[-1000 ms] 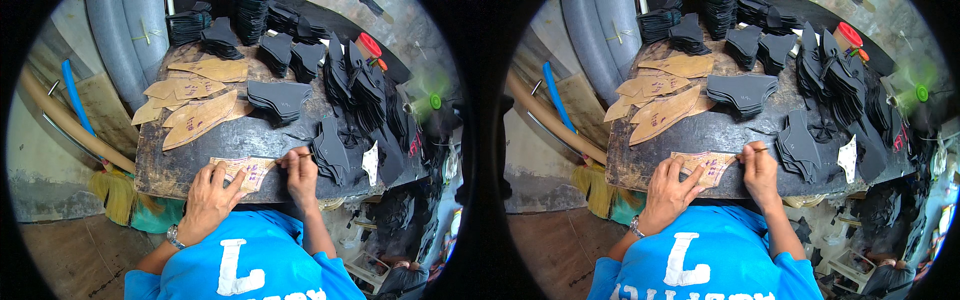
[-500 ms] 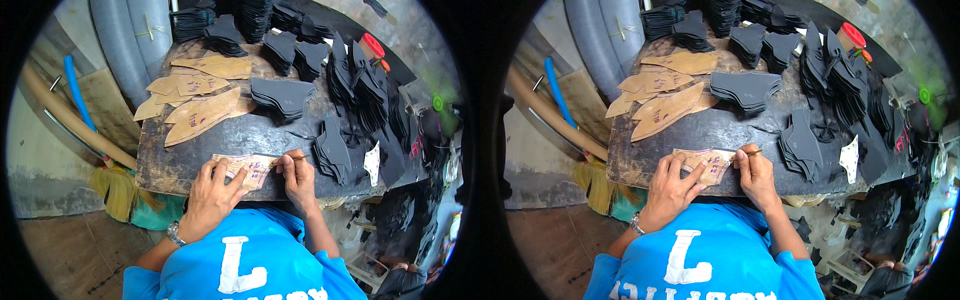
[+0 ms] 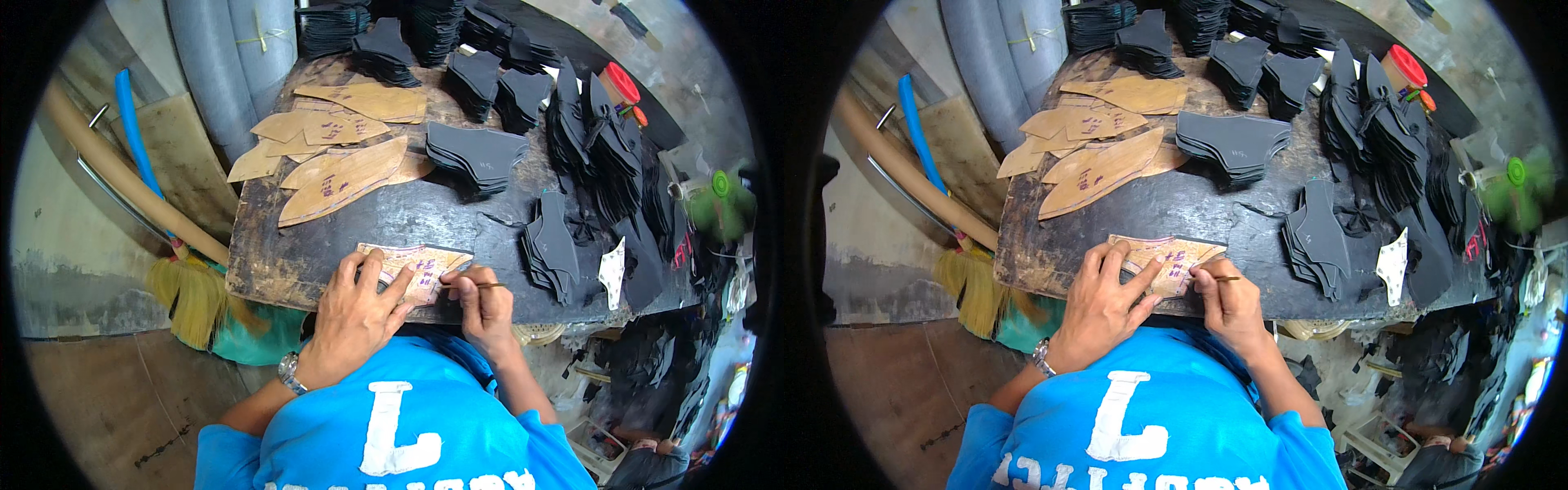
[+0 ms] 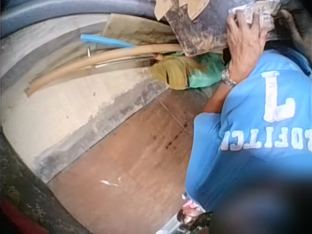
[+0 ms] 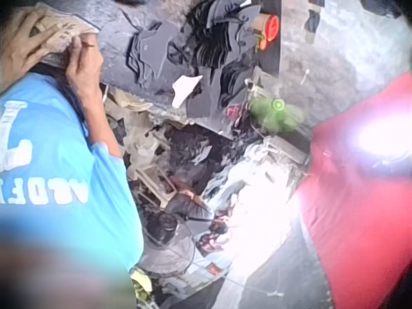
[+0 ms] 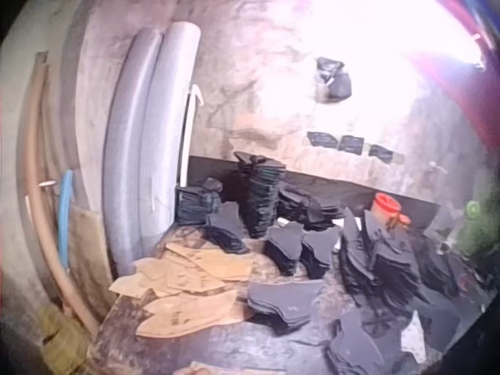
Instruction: The person places a cardboard pattern on a stack of black fabric pieces and uses a pencil to trace the outline. They repeat this process for multiple fabric pieces, stacking the marked pieces aside.
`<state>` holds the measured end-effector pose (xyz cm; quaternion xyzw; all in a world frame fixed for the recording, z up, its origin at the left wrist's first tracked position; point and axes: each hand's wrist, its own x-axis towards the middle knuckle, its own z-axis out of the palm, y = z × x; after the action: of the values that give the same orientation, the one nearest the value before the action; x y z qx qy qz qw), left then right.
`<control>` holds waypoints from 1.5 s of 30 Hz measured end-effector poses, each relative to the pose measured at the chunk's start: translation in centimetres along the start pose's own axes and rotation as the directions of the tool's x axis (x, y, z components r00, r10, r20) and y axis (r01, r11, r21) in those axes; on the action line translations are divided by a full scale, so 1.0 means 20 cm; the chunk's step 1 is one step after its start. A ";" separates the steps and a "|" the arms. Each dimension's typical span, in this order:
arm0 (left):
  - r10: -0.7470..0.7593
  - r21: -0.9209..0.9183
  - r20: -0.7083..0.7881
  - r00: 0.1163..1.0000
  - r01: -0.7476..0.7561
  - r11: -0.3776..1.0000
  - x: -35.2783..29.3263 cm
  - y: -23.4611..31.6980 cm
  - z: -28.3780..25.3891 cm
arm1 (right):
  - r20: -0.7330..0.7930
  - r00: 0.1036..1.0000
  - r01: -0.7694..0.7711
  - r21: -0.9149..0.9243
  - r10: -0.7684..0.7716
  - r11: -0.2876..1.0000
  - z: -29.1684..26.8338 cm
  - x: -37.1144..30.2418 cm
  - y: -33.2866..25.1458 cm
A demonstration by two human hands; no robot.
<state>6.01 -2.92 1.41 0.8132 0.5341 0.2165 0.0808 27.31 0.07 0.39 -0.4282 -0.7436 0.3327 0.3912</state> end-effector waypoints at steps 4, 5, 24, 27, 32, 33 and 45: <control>0.000 -0.003 -0.002 1.000 0.000 1.000 -0.01 -0.01 0.01 | 0.006 0.987 0.158 -0.043 -0.158 0.986 0.03 -0.01 -0.01; 0.001 -0.003 -0.002 1.000 -0.001 1.000 0.00 -0.01 0.01 | 0.059 0.977 0.212 -0.112 -0.206 0.971 0.03 -0.01 -0.01; -0.001 -0.133 -0.169 0.986 -0.022 0.991 -0.03 -0.08 0.08 | 0.077 0.995 -0.066 0.136 0.056 0.988 0.11 0.09 -0.05; 0.012 -0.125 -0.183 0.983 -0.036 0.991 -0.03 -0.09 0.09 | 0.083 0.996 0.024 0.067 -0.029 0.997 0.15 0.12 -0.04; 0.033 -0.106 -0.170 0.985 -0.051 0.993 -0.03 -0.09 0.08 | 0.007 1.000 -0.031 0.128 0.031 0.991 0.14 0.14 0.00; 0.039 -0.103 -0.174 0.984 -0.057 0.993 -0.03 -0.09 0.08 | -0.041 0.993 -0.100 0.185 0.109 0.978 0.12 0.14 0.01; 0.093 0.002 -0.112 0.989 -0.094 0.996 -0.03 -0.06 0.05 | -0.049 0.999 -0.019 -0.059 0.016 0.998 0.10 0.20 0.04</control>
<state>5.21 -2.79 -0.14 0.8238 0.4987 0.2662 0.0419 24.50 3.70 0.00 -0.4539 -0.7397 0.3036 0.3934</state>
